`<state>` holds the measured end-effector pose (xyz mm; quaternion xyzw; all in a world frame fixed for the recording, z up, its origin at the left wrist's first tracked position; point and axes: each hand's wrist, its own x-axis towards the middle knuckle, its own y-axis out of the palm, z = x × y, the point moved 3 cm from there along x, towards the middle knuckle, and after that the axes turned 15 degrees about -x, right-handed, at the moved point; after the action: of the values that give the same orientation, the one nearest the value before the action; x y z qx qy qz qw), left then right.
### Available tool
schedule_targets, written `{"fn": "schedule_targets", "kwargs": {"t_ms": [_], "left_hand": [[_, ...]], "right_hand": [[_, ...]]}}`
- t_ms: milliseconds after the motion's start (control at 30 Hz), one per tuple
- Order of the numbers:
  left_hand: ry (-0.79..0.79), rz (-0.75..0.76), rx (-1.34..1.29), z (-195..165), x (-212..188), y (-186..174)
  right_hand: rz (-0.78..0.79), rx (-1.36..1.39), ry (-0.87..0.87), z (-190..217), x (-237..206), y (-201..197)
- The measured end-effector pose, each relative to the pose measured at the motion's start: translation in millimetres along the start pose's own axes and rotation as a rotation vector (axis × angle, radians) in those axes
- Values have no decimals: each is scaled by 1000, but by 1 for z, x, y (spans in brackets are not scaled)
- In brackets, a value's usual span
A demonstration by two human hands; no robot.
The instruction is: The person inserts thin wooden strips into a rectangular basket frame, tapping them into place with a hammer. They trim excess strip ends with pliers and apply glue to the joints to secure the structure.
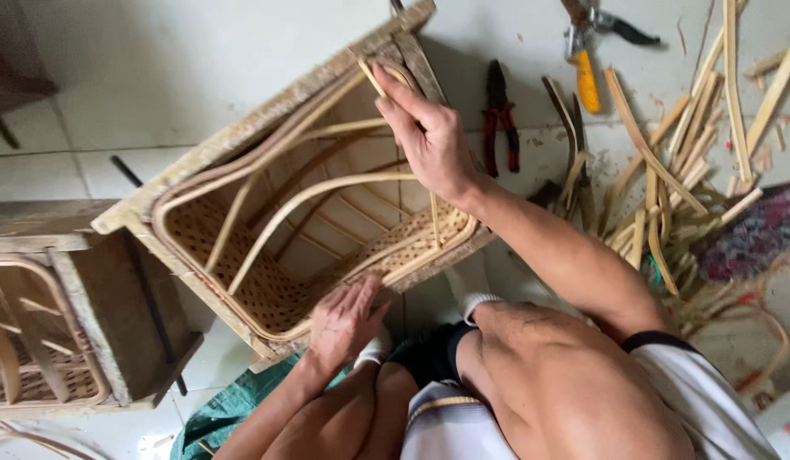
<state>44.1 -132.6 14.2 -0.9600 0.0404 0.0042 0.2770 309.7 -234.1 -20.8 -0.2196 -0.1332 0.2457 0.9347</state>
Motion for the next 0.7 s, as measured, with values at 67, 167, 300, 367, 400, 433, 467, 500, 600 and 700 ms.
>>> {"fn": "schedule_targets", "kwargs": {"t_ms": [67, 167, 300, 367, 400, 433, 467, 500, 600, 700], "left_hand": [[-1, 38, 7, -3, 7, -11], [-34, 237, 163, 2, 39, -44], [271, -271, 530, 30, 131, -115], [153, -294, 722, 52, 171, -123], [96, -293, 708, 62, 185, -123], [44, -288, 690, 71, 194, -122], [-23, -229, 669, 80, 198, -120], [-92, -166, 645, 88, 200, -118], [-142, -121, 634, 101, 198, -111], [-133, -157, 665, 111, 198, -109]], "right_hand": [[17, -96, -103, 9, 5, -3], [40, -190, -228, 24, 11, -6], [183, -212, -24, 30, 18, -5], [219, -237, 10, 32, 22, -3], [228, -239, 13, 33, 24, -3], [233, -244, 20, 34, 26, -3], [242, -233, 22, 35, 27, -4], [251, -223, 29, 36, 29, -4], [305, -220, 79, 38, 31, -6], [349, -246, 95, 40, 30, -8]]}}
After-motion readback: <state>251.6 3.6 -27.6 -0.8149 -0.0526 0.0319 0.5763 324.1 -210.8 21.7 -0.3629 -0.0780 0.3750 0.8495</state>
